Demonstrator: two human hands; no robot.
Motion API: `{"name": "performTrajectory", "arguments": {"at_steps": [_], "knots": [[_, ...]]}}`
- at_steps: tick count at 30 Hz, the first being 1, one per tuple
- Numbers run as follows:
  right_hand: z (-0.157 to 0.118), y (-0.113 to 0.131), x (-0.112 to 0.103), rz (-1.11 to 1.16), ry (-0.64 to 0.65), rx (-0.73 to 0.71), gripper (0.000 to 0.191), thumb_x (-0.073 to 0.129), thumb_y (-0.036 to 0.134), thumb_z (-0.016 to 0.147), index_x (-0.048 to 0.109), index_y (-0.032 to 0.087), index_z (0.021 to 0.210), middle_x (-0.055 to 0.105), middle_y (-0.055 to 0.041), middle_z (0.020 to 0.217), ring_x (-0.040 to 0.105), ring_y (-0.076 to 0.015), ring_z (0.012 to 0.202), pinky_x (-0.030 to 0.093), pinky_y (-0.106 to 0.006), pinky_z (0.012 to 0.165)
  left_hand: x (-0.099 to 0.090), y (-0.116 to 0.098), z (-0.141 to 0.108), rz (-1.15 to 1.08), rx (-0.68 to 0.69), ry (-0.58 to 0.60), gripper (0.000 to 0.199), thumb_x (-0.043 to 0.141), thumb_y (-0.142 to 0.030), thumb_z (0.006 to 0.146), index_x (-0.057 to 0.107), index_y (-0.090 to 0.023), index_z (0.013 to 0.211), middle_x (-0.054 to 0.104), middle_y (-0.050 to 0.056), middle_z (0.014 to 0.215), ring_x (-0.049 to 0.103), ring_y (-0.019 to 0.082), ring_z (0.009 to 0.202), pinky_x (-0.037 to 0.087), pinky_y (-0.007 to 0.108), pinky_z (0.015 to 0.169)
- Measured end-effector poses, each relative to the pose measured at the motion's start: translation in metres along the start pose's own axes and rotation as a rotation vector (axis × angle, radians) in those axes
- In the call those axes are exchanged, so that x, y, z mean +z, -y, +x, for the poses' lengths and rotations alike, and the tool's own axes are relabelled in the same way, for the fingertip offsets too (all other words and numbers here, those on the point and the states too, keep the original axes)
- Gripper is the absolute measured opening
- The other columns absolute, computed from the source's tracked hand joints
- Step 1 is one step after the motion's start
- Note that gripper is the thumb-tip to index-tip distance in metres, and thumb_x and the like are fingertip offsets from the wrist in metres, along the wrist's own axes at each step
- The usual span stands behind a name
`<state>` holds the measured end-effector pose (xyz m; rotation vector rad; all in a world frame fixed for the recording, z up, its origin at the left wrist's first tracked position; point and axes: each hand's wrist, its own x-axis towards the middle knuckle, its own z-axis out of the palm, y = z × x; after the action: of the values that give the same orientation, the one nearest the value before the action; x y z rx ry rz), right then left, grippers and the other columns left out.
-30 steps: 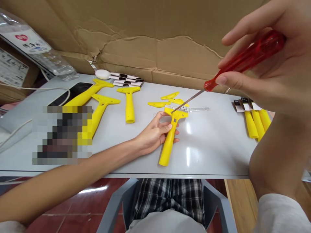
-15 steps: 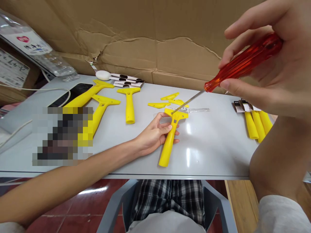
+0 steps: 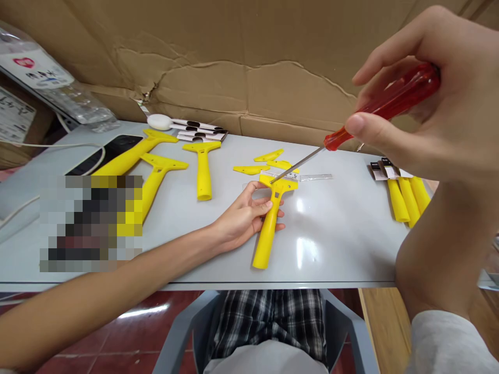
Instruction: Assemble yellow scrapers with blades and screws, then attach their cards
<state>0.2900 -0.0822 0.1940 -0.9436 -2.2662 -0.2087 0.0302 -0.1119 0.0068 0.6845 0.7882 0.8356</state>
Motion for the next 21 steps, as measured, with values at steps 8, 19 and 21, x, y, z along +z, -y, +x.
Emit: {"name": "performTrajectory", "arguments": {"at_steps": [8,19,21], "knots": [[-0.002,-0.004,0.000,0.104,0.010,0.009,0.033,0.084,0.035,0.089,0.070,0.036,0.119,0.074,0.0041,0.099,0.074,-0.0227,0.093,0.057,-0.037,0.065,0.000,0.001,0.000,-0.014,0.008,-0.030,0.040,0.073,-0.013,0.101,0.047,-0.027,0.128,0.075,0.008,0.118,0.076,0.021,0.094,0.070,0.052,0.089],[-0.002,-0.012,0.000,0.158,0.059,-0.062,0.035,0.081,0.033,0.078,0.071,0.035,0.112,0.073,0.0018,0.104,0.072,-0.0236,0.090,0.062,-0.042,0.069,-0.004,0.004,0.002,-0.027,0.014,-0.014,0.042,0.076,-0.015,0.100,0.047,-0.028,0.127,0.074,0.009,0.118,0.076,0.022,0.095,0.069,0.057,0.091],[-0.002,-0.013,-0.001,0.213,0.057,-0.086,0.043,0.084,0.031,0.075,0.073,0.036,0.117,0.073,0.0019,0.107,0.071,-0.0233,0.093,0.063,-0.041,0.069,-0.003,0.004,0.002,-0.030,0.017,-0.006,0.041,0.075,-0.014,0.100,0.047,-0.027,0.127,0.075,0.009,0.118,0.076,0.022,0.094,0.069,0.056,0.092]]}}
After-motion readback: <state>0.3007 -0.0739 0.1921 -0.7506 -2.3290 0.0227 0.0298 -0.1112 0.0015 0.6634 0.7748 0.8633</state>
